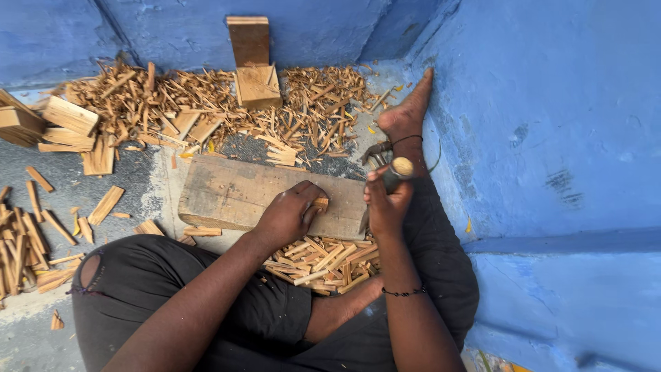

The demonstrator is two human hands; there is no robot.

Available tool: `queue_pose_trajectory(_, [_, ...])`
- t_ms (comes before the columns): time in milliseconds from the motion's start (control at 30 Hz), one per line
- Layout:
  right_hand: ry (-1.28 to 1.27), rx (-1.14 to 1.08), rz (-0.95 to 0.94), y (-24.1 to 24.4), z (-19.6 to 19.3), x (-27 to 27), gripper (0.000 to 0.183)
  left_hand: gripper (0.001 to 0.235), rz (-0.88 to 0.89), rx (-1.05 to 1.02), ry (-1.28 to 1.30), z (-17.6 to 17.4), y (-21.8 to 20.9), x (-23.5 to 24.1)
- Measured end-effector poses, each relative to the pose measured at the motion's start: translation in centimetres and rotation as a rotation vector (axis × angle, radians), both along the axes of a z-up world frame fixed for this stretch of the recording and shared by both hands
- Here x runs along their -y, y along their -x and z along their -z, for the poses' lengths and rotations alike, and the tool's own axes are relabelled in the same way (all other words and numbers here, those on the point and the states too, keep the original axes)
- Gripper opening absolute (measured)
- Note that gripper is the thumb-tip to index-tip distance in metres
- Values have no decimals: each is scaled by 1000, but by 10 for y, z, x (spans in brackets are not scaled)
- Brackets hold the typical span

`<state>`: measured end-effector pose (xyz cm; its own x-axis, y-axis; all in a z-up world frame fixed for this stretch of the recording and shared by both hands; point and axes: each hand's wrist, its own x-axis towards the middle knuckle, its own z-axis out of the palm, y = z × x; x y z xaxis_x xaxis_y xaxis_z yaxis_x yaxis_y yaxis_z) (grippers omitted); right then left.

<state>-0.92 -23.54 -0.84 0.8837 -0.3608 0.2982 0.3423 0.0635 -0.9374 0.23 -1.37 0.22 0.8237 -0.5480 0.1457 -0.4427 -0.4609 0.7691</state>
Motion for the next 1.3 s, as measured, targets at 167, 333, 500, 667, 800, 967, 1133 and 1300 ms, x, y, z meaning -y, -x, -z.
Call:
queue_pose_trajectory(167, [48, 157, -89, 8, -28, -16, 27, 23, 34, 68, 4, 1, 8, 8])
queue_pose_trajectory(333, [-78, 302, -225, 4, -58, -29, 26, 26, 46, 85, -17, 0, 10, 11])
queue_pose_trajectory(500, [-40, 287, -276, -8, -71, -52, 24, 24, 33, 65, -31, -5, 9, 11])
queue_pose_trajectory(667, [-36, 265, -258, -9, -78, -63, 24, 22, 28, 77, -2, -5, 8, 11])
queue_pose_trajectory(800, [-2, 247, -201, -12, -79, -65, 24, 22, 54, 75, 12, -8, 6, 11])
queue_pose_trajectory(967, [40, 253, -226, -13, -77, -59, 27, 23, 52, 29, -20, -10, 6, 14])
queue_pose_trajectory(1133, [64, 273, -214, -10, -74, -59, 27, 25, 50, 53, -35, -9, 6, 14])
queue_pose_trajectory(1300, [34, 293, -247, -10, -71, -61, 21, 25, 38, 58, -46, -8, 8, 15])
